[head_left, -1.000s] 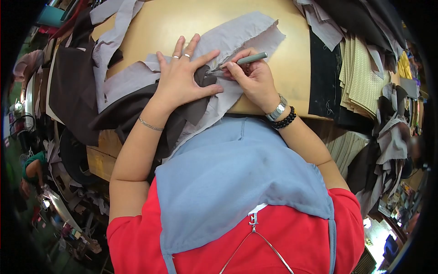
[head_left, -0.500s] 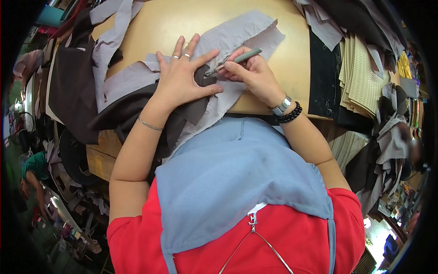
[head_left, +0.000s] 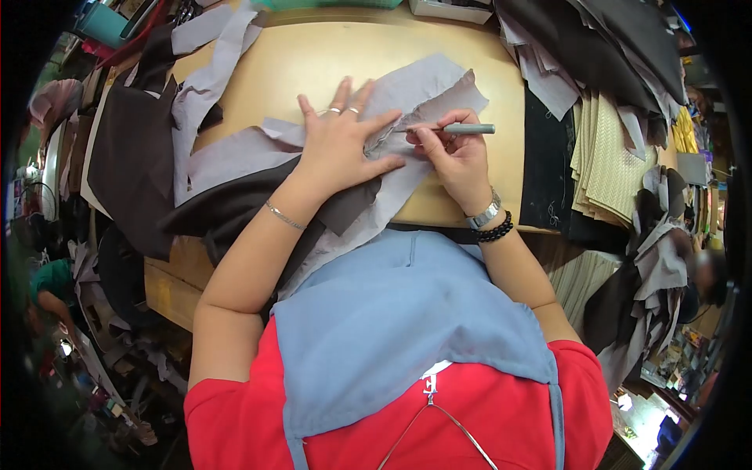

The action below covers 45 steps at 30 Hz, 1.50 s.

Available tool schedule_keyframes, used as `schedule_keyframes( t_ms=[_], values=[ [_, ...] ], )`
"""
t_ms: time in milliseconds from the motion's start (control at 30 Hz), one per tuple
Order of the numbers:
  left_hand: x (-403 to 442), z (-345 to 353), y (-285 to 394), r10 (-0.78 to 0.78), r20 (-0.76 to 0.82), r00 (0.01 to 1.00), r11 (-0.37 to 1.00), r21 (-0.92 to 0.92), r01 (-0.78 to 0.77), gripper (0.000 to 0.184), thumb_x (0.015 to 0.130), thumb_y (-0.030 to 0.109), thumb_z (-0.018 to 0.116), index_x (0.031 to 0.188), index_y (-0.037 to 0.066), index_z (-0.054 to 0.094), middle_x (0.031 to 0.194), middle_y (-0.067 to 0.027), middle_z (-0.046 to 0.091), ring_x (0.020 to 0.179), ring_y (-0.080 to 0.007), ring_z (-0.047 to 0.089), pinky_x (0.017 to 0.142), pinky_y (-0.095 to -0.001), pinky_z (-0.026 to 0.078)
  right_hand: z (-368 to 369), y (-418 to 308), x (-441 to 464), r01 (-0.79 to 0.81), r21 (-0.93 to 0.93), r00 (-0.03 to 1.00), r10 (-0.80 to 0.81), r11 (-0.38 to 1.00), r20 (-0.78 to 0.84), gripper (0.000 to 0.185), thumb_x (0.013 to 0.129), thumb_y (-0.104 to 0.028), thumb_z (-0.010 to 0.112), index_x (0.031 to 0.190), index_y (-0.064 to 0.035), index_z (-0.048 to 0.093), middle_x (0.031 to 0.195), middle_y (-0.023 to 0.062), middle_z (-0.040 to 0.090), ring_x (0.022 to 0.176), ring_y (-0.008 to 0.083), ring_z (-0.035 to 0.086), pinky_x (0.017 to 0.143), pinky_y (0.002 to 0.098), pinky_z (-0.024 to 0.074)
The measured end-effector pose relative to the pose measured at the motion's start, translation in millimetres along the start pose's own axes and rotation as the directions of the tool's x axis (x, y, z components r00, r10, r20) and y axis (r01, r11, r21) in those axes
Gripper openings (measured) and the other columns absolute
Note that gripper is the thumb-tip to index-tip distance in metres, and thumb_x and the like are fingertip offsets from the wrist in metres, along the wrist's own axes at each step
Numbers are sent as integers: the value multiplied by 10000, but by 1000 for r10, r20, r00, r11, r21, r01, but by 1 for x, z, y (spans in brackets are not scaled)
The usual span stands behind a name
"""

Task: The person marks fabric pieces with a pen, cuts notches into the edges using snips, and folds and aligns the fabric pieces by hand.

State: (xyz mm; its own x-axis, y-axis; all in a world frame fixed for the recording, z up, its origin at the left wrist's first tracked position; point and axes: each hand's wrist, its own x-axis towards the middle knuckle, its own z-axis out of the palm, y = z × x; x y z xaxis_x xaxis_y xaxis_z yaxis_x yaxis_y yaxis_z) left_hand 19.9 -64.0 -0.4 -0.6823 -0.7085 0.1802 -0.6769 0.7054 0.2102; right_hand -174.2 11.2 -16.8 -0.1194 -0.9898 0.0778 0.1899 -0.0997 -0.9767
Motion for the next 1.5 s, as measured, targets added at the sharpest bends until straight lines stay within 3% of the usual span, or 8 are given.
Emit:
schedule_keyframes(
  t_ms=[67, 233, 633, 1033, 1133, 1333, 1367, 1500],
  values=[
    [0, -2, 3, -128, 45, 991, 992, 19, 128, 799, 638, 712, 719, 1343, 359, 587, 1565, -185, 315, 1463, -420, 226, 997, -823, 127, 0, 0, 0, 76, -126, 997, -74, 989, 20, 242, 938, -13, 626, 1107, -52, 457, 1033, 107, 679, 934, 153, 685, 769, 248, 579],
    [-1, 2, 2, -171, 25, 985, 985, 30, 171, 900, 588, 742, 731, 1387, 373, 541, 1563, -227, 294, 1466, -440, 205, 995, -821, 137, 5, -7, 4, 261, -433, 965, -236, 863, 112, 196, 910, -9, 657, 1079, 0, 560, 982, 87, 663, 894, 167, 690, 758, 283, 601],
    [0, 0, 3, -169, 49, 984, 985, 51, 167, 944, 602, 798, 691, 1425, 380, 493, 1566, -214, 301, 1450, -447, 247, 969, -812, 180, 6, -7, 14, 362, -609, 932, -297, 706, 209, 175, 886, -15, 665, 1030, -23, 567, 913, 110, 669, 769, 211, 714, 675, 305, 591],
    [-1, 0, 4, -184, 68, 980, 983, -9, 185, 929, 602, 741, 713, 1414, 336, 517, 1565, -230, 285, 1457, -447, 214, 1007, -816, 117, -5, -9, 31, 264, -708, 953, -288, 655, 89, 182, 897, -46, 663, 1001, -50, 514, 790, 109, 656, 690, 251, 703, 591, 328, 563],
    [-1, 1, 3, -183, 66, 981, 983, -9, 184, 931, 606, 748, 704, 1418, 337, 512, 1568, -229, 280, 1460, -443, 209, 1011, -814, 107, -6, -8, 31, 274, -725, 952, -284, 632, 112, 177, 922, -44, 652, 1028, -10, 514, 887, 74, 635, 721, 148, 696, 559, 258, 557],
    [-3, 1, 3, -190, 60, 980, 982, 1, 190, 937, 617, 779, 684, 1430, 351, 495, 1576, -217, 273, 1456, -450, 215, 996, -816, 132, -24, -5, 44, 202, -765, 942, -336, 612, -20, 191, 902, -43, 653, 1015, -37, 499, 810, 116, 639, 675, 223, 702, 586, 305, 561],
    [-3, 1, 3, -189, 61, 980, 982, 9, 189, 940, 620, 793, 676, 1433, 358, 492, 1578, -213, 272, 1453, -455, 221, 989, -818, 142, -32, -8, 44, 126, -636, 957, -261, 761, -124, 179, 922, -37, 634, 1026, -15, 490, 852, 99, 641, 705, 189, 705, 605, 285, 572],
    [-2, 1, 3, -192, 64, 979, 981, 2, 192, 940, 623, 791, 676, 1437, 360, 485, 1577, -216, 270, 1453, -461, 218, 989, -818, 141, -25, -21, 37, 160, -508, 964, -244, 846, -103, 159, 947, -34, 612, 1028, 17, 485, 894, 79, 619, 749, 174, 702, 630, 272, 587]
  ],
)
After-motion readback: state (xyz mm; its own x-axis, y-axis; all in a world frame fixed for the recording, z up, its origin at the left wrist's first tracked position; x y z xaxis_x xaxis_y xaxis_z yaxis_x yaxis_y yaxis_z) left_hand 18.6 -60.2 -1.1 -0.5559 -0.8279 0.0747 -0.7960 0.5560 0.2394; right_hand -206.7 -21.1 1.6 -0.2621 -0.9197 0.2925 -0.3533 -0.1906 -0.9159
